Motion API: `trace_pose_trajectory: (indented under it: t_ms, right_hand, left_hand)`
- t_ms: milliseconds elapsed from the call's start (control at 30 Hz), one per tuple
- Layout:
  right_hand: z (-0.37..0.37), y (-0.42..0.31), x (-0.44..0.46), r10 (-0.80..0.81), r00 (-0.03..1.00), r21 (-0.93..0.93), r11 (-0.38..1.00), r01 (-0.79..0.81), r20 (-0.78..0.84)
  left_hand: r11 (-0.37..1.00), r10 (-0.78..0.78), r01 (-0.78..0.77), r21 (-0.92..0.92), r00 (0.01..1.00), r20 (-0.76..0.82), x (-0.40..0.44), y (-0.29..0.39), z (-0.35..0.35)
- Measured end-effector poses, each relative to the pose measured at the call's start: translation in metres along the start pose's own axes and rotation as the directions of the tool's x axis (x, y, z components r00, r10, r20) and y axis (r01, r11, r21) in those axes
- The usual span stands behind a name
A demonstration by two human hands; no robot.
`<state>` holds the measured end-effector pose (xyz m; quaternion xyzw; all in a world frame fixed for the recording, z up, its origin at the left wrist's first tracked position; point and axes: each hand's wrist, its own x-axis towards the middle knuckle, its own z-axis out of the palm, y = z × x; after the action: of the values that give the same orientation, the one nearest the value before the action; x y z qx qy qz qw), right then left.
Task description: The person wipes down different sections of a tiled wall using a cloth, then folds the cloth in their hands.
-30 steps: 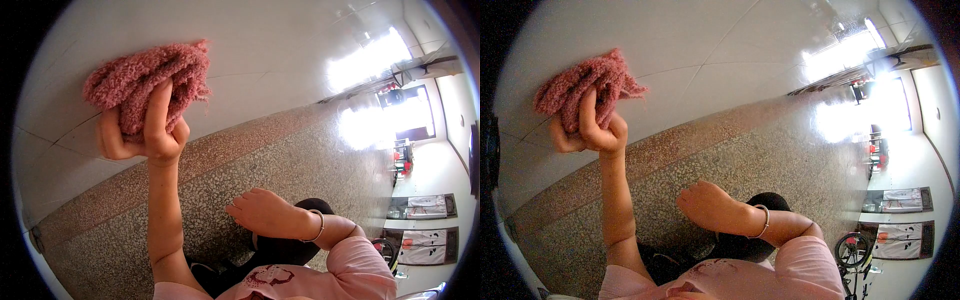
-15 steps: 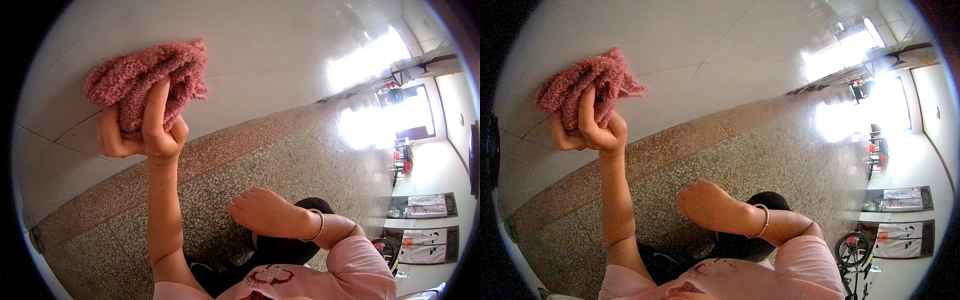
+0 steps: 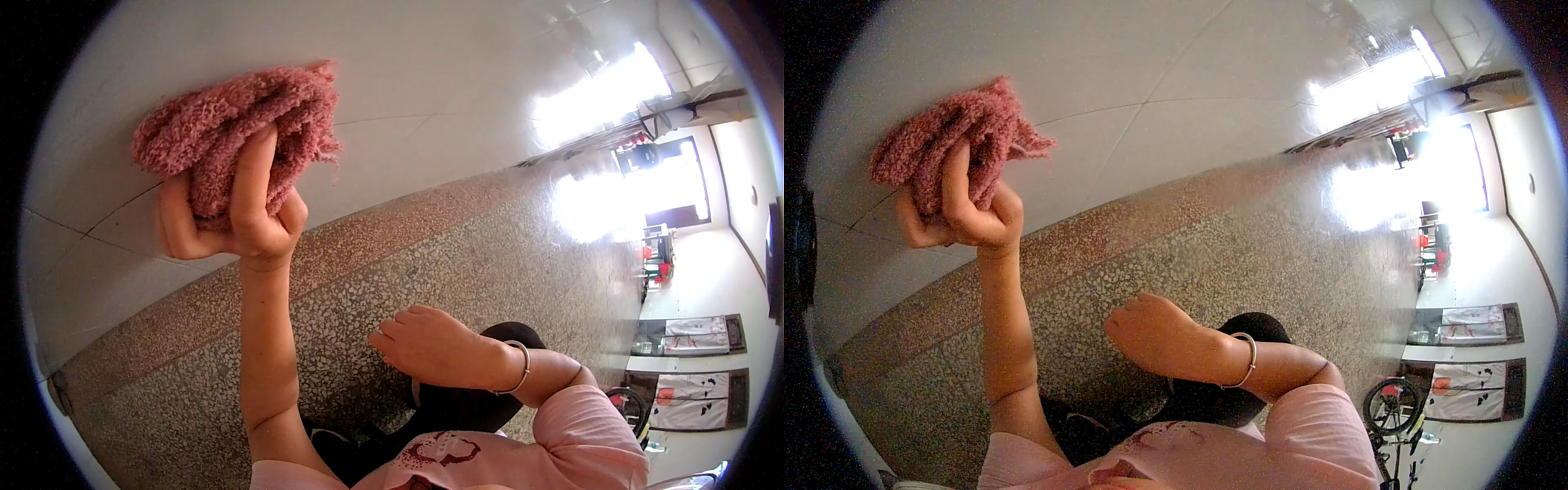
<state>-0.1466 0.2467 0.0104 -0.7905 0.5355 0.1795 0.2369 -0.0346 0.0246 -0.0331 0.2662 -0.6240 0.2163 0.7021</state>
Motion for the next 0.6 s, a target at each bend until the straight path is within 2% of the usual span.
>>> trace_pose_trajectory:
  t_ms: [100,200,600]
  right_hand:
    - [0.0,0.0,0.0,-0.006,1.0,-0.004,1.0,0.006,-0.01]
    - [0.0,0.0,0.0,-0.016,1.0,-0.007,1.0,0.016,-0.023]
    - [0.0,0.0,0.002,-0.002,1.0,-0.009,1.0,0.003,0.007]
  left_hand:
    - [1.0,-0.012,0.012,0.01,1.0,0.001,0.0,-0.001,0.003]
    - [0.996,-0.027,0.042,0.082,0.983,-0.181,-0.005,-0.008,0.014]
    - [0.991,-0.011,0.033,0.133,0.986,-0.166,-0.006,-0.008,0.011]
